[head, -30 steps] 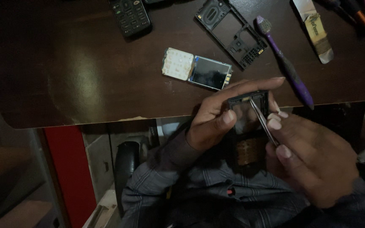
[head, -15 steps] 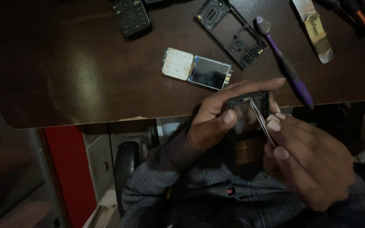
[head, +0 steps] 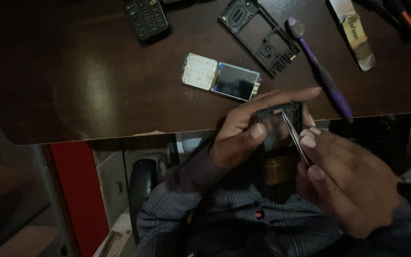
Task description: The person disassembles a feature phone on a workbench, brushing the exposed circuit board with a toothbrush, then uses tweezers to work inside the phone housing and keypad area. They handle the screen, board, and housing parts, reassembling the phone and placing the board back on the bench.
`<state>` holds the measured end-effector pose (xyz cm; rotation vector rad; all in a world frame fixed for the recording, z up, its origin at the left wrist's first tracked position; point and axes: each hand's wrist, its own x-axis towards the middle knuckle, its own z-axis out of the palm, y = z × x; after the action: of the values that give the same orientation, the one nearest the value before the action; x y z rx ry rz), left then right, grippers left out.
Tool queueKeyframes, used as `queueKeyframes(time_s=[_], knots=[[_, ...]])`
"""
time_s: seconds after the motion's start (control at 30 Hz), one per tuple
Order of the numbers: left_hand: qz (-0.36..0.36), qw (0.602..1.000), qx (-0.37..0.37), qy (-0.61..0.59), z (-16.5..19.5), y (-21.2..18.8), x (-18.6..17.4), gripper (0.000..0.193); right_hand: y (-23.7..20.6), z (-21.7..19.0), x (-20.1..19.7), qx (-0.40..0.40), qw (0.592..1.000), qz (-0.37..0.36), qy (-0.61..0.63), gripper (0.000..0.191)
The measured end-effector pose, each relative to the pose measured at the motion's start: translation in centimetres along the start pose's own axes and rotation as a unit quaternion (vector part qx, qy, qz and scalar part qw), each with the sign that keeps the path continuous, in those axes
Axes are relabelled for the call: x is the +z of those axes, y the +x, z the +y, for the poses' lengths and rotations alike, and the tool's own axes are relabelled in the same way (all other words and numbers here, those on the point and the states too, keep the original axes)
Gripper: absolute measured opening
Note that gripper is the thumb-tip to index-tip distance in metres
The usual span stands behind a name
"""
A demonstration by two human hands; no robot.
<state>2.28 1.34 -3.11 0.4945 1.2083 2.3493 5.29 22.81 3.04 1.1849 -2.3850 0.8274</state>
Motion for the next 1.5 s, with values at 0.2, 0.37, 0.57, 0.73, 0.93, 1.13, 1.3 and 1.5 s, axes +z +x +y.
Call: queueKeyframes(time_s=[0.2,0.37,0.57,0.73,0.93,1.13,1.3,1.5], knots=[[-0.004,1.0,0.004,0.002,0.2,0.3,0.1,0.081,-0.3,-0.2,-0.5,0.008,1.0,-0.03,-0.002,0.043],[-0.003,1.0,-0.012,0.001,0.4,0.2,0.1,0.083,-1.1,0.3,0.7,-0.022,0.999,0.031,-0.011,0.042],[-0.006,1.0,-0.005,-0.005,0.1,0.3,0.1,0.081,-0.7,-0.5,-0.1,0.013,0.999,0.002,-0.03,0.04],[-0.006,1.0,-0.005,-0.002,0.1,-0.1,0.1,0.079,-0.5,-0.5,-0.3,0.018,1.0,-0.017,0.001,0.041],[-0.011,1.0,0.001,0.003,0.0,0.2,-0.1,0.08,-0.9,-0.1,0.2,0.009,1.0,-0.001,-0.013,0.038],[-0.003,1.0,-0.003,0.002,0.0,0.1,0.0,0.082,-1.0,0.4,0.8,-0.028,0.999,0.039,-0.016,0.035],[-0.013,1.0,0.007,-0.009,-0.3,0.2,-0.1,0.079,-1.0,0.5,0.9,-0.033,0.998,0.049,-0.021,0.034],[-0.009,1.0,0.003,-0.011,-0.4,0.0,-0.2,0.078,-0.9,0.5,0.7,-0.025,0.999,0.035,-0.001,0.035]])
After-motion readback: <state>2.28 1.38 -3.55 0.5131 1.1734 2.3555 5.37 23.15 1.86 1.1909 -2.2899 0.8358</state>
